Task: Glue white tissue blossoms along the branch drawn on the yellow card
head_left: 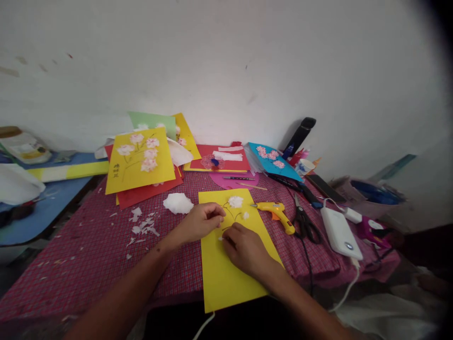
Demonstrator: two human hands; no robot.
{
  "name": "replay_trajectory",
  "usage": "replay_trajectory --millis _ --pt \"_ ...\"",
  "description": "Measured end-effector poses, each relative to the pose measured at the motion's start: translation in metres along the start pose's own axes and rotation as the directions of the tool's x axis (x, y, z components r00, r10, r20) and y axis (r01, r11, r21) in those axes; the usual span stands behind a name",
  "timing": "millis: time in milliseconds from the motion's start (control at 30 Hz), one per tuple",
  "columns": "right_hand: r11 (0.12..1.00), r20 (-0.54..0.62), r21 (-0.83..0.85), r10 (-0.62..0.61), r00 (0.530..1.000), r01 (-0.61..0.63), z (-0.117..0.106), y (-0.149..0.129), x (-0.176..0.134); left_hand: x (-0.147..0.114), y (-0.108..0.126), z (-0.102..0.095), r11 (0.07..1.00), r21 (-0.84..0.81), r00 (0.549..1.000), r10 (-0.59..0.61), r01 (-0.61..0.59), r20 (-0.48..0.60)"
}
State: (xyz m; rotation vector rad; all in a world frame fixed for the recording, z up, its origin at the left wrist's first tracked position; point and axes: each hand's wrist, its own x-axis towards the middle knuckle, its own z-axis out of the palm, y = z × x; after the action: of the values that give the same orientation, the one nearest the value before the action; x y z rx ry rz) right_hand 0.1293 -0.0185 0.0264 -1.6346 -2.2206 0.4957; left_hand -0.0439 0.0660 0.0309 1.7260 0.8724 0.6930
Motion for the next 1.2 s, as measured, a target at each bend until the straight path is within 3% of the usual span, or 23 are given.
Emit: replay_trajectory --millis 133,300,400,533,733,967,1200 --pt "0.946 -0.107 0.309 0.135 0.985 -0.096 0.003 0.010 0.004 0.000 -0.002 0.002 0.999 -0.048 1.000 -0.007 0.009 0.030" --pt "0.682 0.001 0.682 0.360 0.933 -0.264 0.000 0.015 0.006 -0.001 -0.006 0.004 0.997 -0.069 0.993 -0.017 0.025 0.115" --pt "0.561 0.056 0.778 0.386 0.921 -0.282 -0.004 0.013 0.006 -0.002 -0.005 0.007 0.990 -0.137 0.981 0.005 0.023 0.194" --pt "0.471 0.066 0.841 0.400 0.914 -0.267 -0.005 0.010 0.006 -0.002 -0.005 0.008 0.960 -0.276 0.965 0.030 0.044 0.261" --pt "0.303 0.095 0.922 0.423 0.901 -0.239 0.003 0.011 0.007 0.000 -0.006 0.011 0.929 -0.364 0.976 0.025 0.058 0.218" --pt "0.224 0.112 0.950 0.408 0.906 -0.219 0.008 0.011 0.007 -0.001 -0.001 0.012 0.925 -0.372 0.980 0.006 0.071 0.201" --pt "0.270 0.074 0.941 0.420 0.904 -0.203 0.010 0.012 0.006 -0.002 0.002 0.011 0.916 -0.384 0.974 -0.025 0.113 0.226"
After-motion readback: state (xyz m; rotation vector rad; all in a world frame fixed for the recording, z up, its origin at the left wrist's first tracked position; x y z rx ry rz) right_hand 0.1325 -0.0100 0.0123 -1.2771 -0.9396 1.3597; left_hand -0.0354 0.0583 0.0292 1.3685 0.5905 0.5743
